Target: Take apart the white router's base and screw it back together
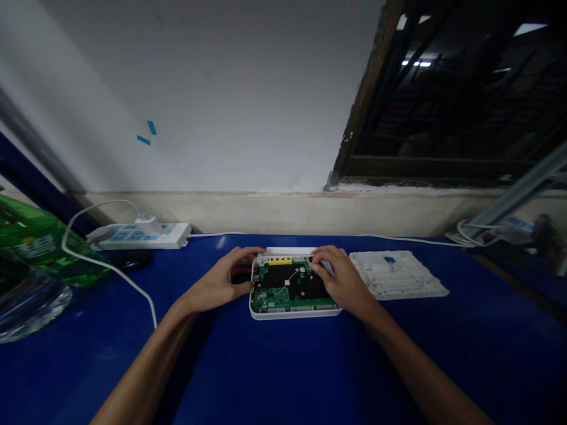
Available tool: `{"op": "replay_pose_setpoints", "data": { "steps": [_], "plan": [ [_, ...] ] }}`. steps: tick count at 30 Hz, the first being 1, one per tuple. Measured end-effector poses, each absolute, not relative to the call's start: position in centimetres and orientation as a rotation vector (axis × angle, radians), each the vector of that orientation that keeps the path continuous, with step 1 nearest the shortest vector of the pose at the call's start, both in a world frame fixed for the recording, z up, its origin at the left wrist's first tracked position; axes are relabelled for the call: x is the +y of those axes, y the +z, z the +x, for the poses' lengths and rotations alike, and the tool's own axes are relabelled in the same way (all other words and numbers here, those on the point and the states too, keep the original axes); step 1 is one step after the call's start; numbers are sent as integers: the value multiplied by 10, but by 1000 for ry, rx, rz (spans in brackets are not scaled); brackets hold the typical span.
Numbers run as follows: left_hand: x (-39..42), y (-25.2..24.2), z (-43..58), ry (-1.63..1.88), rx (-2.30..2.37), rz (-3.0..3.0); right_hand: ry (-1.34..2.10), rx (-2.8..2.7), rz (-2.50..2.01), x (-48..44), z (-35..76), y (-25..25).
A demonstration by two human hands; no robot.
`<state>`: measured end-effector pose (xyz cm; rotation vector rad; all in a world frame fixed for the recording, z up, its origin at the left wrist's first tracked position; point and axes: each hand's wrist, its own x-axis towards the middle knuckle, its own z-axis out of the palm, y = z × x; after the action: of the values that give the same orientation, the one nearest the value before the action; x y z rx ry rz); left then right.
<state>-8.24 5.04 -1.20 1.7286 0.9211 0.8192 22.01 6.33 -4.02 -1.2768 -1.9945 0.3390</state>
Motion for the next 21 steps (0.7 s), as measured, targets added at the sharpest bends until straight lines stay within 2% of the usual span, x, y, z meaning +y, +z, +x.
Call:
{"op": "replay_pose_setpoints", "data": {
  "steps": [21],
  "plan": [
    [48,-13,-81,783,954,1870,350,-2194,-1194,66,228,-25]
  ]
}}
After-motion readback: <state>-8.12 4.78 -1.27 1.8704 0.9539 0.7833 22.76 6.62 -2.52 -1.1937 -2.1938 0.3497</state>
